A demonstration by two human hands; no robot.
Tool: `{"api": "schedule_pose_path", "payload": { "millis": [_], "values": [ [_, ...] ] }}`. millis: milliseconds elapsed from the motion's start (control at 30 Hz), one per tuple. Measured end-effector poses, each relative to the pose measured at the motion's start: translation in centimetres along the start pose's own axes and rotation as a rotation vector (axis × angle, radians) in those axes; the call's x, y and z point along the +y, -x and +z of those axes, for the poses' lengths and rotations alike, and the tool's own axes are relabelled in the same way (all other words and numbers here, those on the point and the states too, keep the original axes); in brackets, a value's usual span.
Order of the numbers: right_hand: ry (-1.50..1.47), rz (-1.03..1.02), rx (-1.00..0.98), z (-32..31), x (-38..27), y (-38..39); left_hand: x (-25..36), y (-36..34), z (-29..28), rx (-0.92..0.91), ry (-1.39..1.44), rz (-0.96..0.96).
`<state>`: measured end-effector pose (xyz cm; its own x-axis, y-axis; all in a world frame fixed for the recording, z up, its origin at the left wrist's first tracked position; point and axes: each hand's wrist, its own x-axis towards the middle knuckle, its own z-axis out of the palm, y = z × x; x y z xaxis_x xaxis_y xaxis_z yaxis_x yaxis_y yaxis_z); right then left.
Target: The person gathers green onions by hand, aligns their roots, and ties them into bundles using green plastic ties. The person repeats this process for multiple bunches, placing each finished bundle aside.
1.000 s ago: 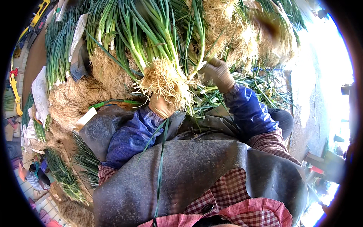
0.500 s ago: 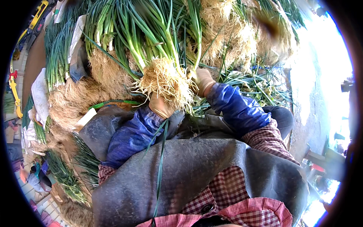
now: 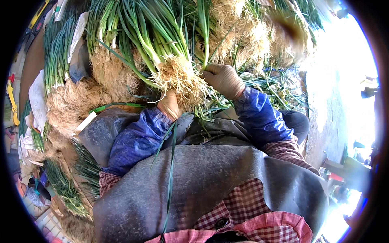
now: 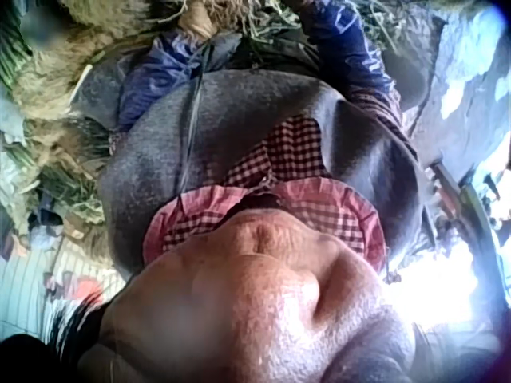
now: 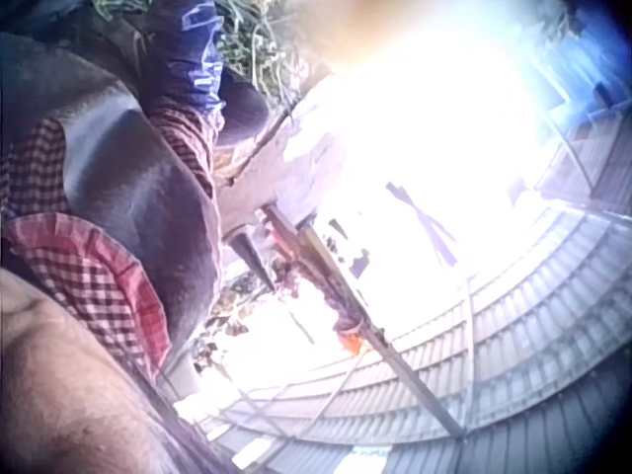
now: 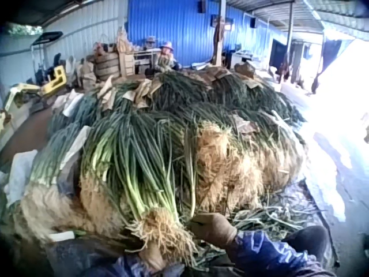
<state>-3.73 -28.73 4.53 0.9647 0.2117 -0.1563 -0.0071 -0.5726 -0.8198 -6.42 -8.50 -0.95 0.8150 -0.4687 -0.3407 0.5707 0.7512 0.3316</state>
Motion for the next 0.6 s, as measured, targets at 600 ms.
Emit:
{"api": "schedule_pose_path", "payload": {
  "millis": [600],
  "values": [
    [0.08,-0.467,-0.39,0.7,-1.5,1.9,0.4,0.1,-0.5,0.077,0.065,-0.029]
  ]
}}
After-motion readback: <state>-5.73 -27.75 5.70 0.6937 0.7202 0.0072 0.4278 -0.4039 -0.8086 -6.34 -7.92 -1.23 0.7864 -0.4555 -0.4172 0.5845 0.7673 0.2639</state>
